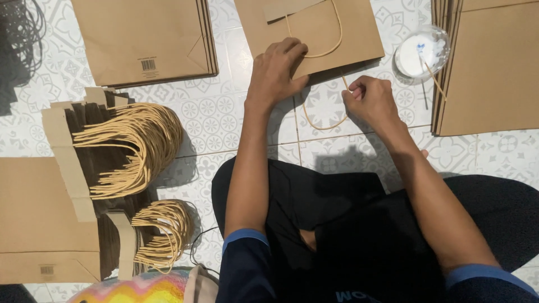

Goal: The person sits on the floor and assembles flat paper bags by applying glue to the handle tabs and pressing them onto the bag body. They repeat this process for multiple bags, using a small stick to spread the adhesive.

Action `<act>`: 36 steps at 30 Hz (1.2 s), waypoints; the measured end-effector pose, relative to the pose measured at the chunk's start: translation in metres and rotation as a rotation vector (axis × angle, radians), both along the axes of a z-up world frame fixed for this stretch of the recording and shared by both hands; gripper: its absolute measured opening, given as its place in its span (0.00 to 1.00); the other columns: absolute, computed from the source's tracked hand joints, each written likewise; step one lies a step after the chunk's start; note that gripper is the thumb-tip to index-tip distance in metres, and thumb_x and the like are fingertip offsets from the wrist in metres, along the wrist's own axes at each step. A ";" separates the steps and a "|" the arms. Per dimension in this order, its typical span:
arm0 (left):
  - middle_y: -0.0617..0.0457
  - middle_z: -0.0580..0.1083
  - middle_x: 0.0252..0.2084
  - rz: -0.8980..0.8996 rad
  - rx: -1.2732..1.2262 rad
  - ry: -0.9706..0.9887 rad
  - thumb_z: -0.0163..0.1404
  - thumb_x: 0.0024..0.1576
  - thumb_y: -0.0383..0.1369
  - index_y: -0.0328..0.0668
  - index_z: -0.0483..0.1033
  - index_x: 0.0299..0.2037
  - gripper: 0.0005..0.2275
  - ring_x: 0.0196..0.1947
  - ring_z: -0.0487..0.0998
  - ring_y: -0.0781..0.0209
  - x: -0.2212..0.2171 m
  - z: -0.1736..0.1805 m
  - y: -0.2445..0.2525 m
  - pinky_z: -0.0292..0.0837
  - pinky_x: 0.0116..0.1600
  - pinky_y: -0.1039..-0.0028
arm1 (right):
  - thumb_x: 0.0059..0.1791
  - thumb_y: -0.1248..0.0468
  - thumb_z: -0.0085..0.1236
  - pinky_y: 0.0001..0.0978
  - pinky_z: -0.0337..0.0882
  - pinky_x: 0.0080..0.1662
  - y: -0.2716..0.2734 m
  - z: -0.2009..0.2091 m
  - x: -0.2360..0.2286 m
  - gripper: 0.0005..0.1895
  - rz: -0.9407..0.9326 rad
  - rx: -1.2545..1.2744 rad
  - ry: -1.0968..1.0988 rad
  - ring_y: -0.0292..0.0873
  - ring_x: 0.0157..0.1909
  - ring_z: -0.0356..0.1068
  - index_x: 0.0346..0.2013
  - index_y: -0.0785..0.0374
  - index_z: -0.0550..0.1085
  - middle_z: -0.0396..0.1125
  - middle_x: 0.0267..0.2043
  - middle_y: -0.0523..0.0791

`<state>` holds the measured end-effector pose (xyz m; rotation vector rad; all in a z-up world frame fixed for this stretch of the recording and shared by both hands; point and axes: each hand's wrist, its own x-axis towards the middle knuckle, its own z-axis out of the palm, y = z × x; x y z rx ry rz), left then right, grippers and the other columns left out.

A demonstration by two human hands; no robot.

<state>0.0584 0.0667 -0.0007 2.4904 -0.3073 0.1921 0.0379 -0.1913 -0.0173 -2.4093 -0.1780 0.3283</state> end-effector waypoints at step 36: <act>0.61 0.76 0.48 0.008 0.004 0.014 0.63 0.41 0.38 0.49 0.77 0.44 0.20 0.45 0.79 0.55 0.000 -0.002 0.000 0.75 0.47 0.64 | 0.46 0.70 0.58 0.27 0.64 0.26 0.001 0.008 0.001 0.07 -0.017 0.026 0.084 0.37 0.19 0.62 0.27 0.73 0.78 0.67 0.18 0.44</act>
